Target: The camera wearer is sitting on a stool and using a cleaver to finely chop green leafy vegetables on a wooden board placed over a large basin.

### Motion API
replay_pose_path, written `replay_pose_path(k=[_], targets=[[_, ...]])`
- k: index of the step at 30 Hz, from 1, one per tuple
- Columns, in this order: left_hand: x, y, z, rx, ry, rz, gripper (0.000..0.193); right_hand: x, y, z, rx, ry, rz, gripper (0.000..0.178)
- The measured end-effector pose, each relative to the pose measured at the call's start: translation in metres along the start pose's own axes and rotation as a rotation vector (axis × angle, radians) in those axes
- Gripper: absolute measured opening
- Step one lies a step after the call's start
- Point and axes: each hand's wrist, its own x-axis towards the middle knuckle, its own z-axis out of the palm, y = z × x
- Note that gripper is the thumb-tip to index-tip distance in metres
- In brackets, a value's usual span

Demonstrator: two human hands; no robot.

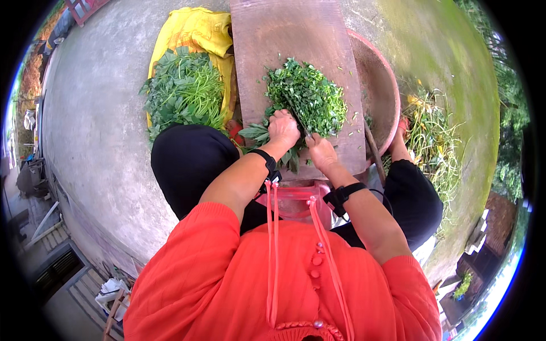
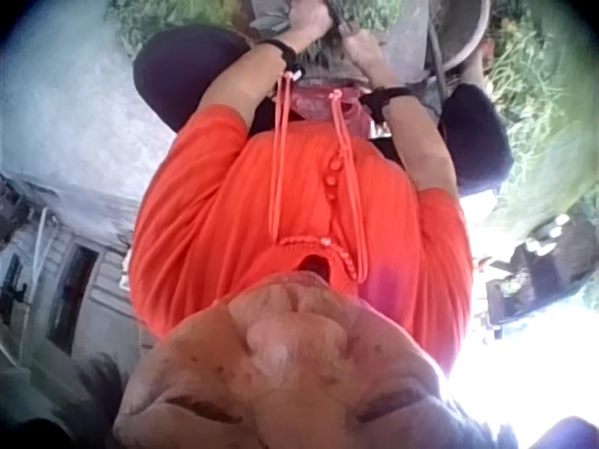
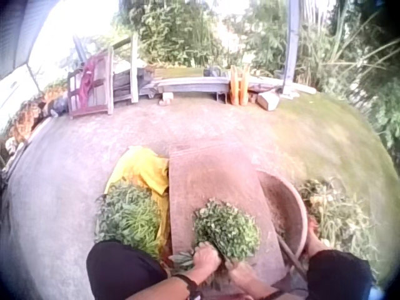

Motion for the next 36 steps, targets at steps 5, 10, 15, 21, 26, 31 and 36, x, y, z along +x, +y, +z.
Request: replay_pose_path(k=[5,10,15,21,26,31,36], targets=[[-0.014,0.018,-0.020,-0.173,-0.097,-0.118,0.074,0.008,0.042,0.001,0.277,0.030,-0.225,0.034],[-0.015,-0.007,-0.015,-0.111,-0.019,-0.064,0.060,0.002,-0.002,-0.056,0.432,-0.101,0.197,0.034],[-0.003,-0.026,-0.012,-0.041,0.096,0.076,0.043,0.009,0.009,-0.092,0.443,0.035,0.188,0.037],[0.003,-0.035,-0.025,-0.025,0.075,0.136,0.077,-0.043,-0.010,-0.113,0.560,-0.043,0.142,0.036],[-0.008,-0.006,-0.037,0.090,-0.001,0.008,0.109,-0.074,0.006,-0.070,0.559,-0.179,0.079,0.037],[-0.037,0.018,-0.042,0.183,0.056,-0.096,0.113,-0.078,0.007,-0.057,0.503,-0.182,0.141,0.034],[-0.051,0.043,-0.012,0.057,0.093,-0.250,0.137,-0.077,0.021,-0.066,0.437,0.005,0.046,0.036]])
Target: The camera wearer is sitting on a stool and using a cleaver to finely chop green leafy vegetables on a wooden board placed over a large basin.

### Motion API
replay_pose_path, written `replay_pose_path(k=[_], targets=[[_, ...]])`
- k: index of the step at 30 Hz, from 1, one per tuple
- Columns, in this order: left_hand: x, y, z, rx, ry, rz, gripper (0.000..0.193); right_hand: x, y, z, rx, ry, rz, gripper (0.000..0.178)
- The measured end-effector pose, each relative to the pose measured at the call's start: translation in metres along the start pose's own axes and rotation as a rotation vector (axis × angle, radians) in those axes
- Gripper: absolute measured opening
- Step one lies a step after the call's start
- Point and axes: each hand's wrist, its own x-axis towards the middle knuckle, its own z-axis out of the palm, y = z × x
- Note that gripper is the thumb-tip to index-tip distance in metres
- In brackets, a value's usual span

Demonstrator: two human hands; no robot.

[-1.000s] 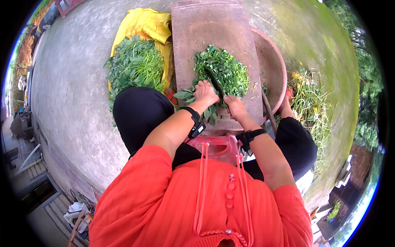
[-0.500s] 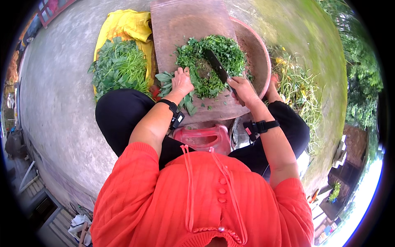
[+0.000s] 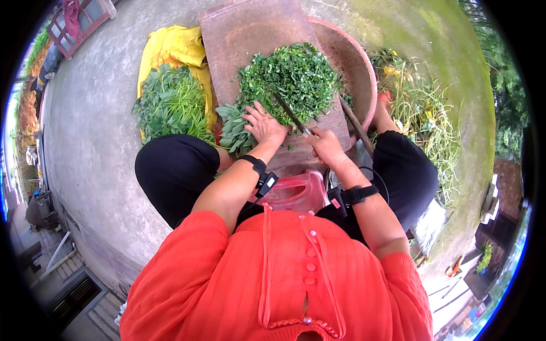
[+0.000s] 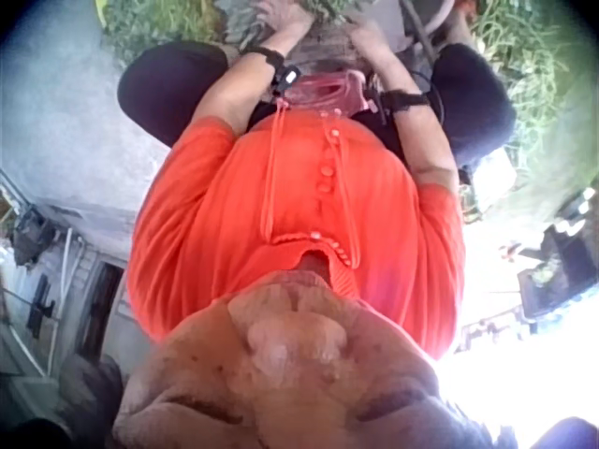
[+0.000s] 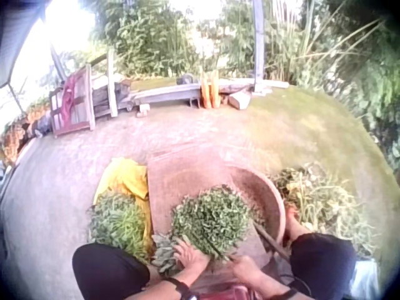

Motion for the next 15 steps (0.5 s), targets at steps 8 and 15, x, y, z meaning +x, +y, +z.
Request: replay_pose_path(k=[8,15], targets=[[0.019,-0.004,0.021,0.084,0.042,0.110,0.139,0.008,0.000,-0.015,0.370,0.179,0.133,0.037],[0.080,-0.063,0.003,-0.002,0.132,0.553,0.114,0.017,0.004,-0.031,0.564,0.313,0.125,0.036]])
